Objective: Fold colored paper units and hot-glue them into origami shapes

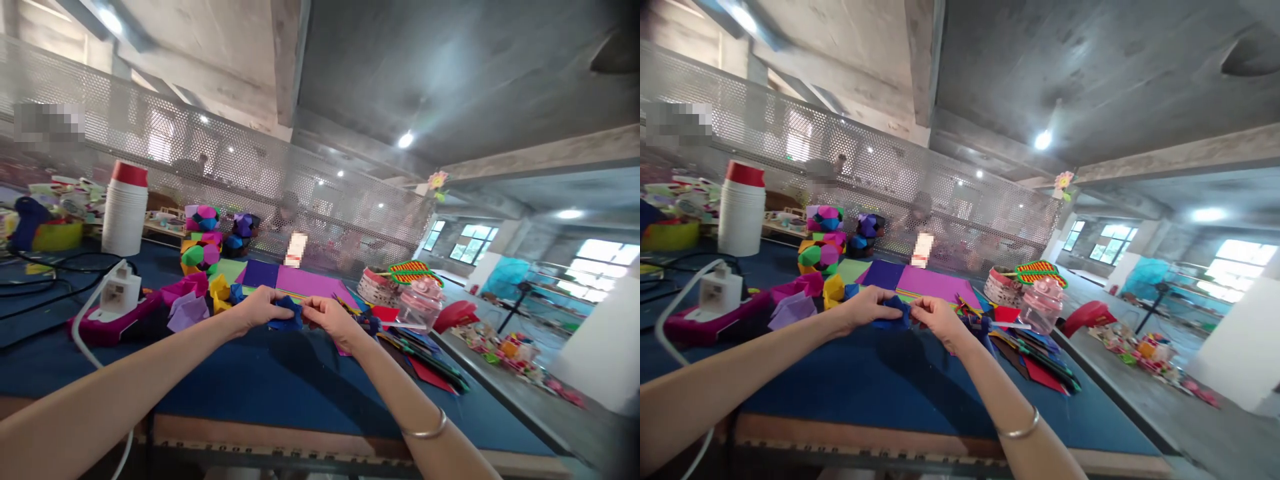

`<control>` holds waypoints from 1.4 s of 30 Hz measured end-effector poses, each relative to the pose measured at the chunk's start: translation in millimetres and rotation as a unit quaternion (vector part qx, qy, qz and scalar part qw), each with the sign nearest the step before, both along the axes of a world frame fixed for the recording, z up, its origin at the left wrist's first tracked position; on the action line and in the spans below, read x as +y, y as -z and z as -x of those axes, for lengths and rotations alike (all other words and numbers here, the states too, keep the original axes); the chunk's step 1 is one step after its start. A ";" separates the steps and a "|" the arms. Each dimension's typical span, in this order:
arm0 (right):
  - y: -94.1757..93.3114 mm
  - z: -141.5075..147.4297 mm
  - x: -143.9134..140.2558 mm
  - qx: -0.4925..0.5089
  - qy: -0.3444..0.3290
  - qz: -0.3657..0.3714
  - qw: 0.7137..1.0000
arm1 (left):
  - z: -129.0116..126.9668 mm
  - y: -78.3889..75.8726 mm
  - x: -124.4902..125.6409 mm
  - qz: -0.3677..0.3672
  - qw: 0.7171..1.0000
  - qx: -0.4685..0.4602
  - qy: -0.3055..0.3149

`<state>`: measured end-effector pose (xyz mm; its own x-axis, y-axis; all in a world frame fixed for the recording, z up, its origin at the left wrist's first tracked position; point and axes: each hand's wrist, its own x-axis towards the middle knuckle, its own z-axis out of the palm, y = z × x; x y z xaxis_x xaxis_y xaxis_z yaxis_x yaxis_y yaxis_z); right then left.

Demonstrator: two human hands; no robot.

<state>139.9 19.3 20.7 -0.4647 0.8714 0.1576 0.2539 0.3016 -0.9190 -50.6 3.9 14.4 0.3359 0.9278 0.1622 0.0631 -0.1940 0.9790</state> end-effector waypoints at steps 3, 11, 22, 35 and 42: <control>7.7 -1.6 0.3 0.040 -0.005 0.025 0.999 | -0.1 3.5 2.6 -0.019 1.000 0.004 0.016; 8.2 -5.6 -2.8 0.057 -0.032 0.065 0.996 | 0.9 10.8 8.5 -0.052 0.997 0.057 0.031; 8.6 -7.3 -3.3 0.050 -0.035 0.094 0.994 | 0.5 8.1 3.9 -0.052 0.995 0.059 0.064; 8.3 -8.5 -5.3 0.074 -0.076 0.137 0.985 | 0.9 3.0 -1.0 -0.071 0.991 0.064 0.090; 9.7 -9.0 -5.6 0.039 -0.076 0.080 0.993 | -0.5 4.8 -0.3 -0.084 0.988 0.091 0.091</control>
<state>148.9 13.7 11.0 -0.5843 0.8091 0.0633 0.1428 0.1792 -0.9734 -50.1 3.6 9.6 0.5316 0.8150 0.2305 0.1837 -0.3766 0.9080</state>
